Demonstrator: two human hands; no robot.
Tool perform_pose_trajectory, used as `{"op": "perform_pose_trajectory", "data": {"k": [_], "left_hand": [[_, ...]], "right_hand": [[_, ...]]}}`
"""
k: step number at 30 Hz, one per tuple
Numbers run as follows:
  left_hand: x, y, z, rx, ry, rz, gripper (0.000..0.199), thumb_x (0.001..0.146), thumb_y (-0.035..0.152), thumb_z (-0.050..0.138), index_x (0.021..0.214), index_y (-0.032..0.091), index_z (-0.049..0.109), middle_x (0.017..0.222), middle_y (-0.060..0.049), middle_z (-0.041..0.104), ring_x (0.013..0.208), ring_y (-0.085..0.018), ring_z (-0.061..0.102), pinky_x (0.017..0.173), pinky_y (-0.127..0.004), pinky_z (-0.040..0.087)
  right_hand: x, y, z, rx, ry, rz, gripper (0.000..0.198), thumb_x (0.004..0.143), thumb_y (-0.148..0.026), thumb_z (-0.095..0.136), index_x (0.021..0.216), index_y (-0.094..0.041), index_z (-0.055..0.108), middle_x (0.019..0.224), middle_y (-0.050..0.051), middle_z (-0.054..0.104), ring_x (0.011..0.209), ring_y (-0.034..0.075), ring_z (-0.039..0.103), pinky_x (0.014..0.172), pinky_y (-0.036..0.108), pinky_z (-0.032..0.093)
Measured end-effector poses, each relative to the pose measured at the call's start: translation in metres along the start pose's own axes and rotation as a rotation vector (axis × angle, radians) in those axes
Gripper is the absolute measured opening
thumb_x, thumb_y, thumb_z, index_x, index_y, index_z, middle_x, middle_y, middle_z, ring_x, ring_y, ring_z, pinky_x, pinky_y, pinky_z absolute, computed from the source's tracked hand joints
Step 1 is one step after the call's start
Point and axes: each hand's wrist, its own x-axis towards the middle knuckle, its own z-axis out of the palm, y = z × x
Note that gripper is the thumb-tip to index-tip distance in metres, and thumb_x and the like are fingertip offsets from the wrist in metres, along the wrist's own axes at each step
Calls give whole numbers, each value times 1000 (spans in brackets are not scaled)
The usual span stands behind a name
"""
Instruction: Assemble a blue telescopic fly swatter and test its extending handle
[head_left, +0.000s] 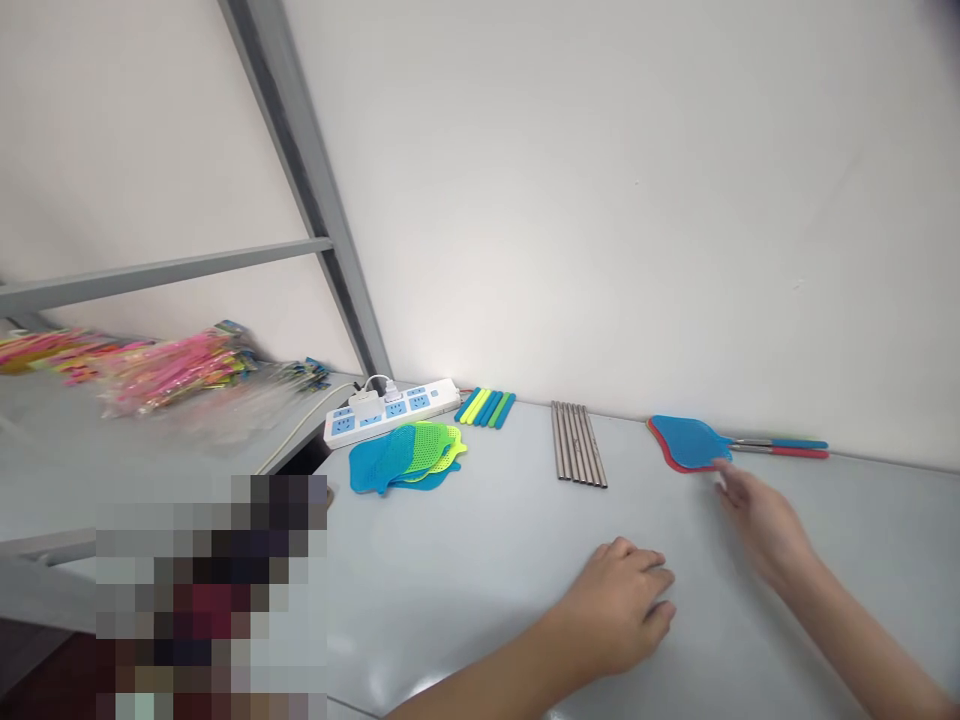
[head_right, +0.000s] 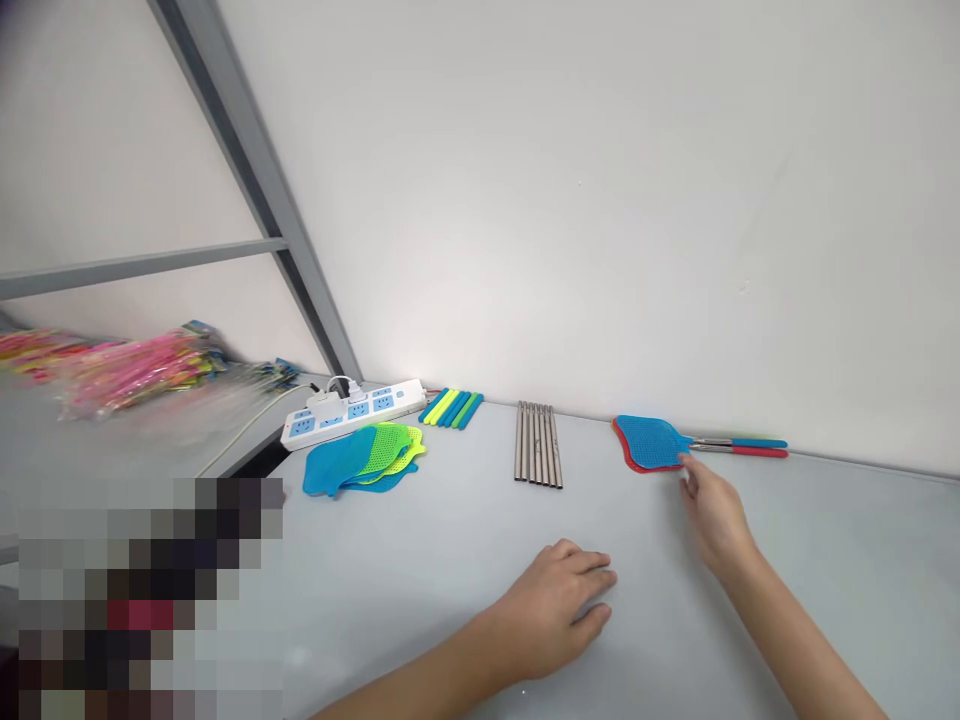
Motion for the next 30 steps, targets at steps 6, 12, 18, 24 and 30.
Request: {"op": "perform_pose_trajectory", "data": {"k": [6,12,18,24,30], "left_hand": [[7,-4,-5,-24,33,-18,27,81,25,35,95,18,57,93,-5,60,87,-16,50,80,-29,36],[13,-14,-28,-14,247,-107,26,83,21,32,92,18,56,92,-3,59,90,-14,49,82,-27,36],[14,-34,-49,91,419,-221,26,83,25,32,94,19,55,97,-3,55,94,-15,47,86,-30,35],[-12,-51,-79,268,512,-340,28,81,30,35,102,21,52,110,-5,48,105,-16,41,92,-32,31],[-75,-72,-109,581,649,-699,39,79,37,37,109,16,49,120,-12,39,114,-24,32,94,-39,26]], "right_hand": [[-70,21,34,187,-262,250,17,67,-26,58,79,-16,65,104,7,59,105,20,47,87,29,43],[-63,26,60,296,-407,231,14,66,-25,59,73,-15,67,101,7,62,108,21,44,93,31,37],[-64,21,55,302,-631,223,23,72,-31,54,84,-15,66,106,9,59,106,22,46,93,35,35],[-63,21,52,34,-825,174,34,74,-38,50,99,-18,61,88,8,63,89,22,54,84,39,39],[-59,30,52,-35,-746,124,36,75,-41,47,98,-16,60,76,6,60,69,17,54,74,35,41]]}}
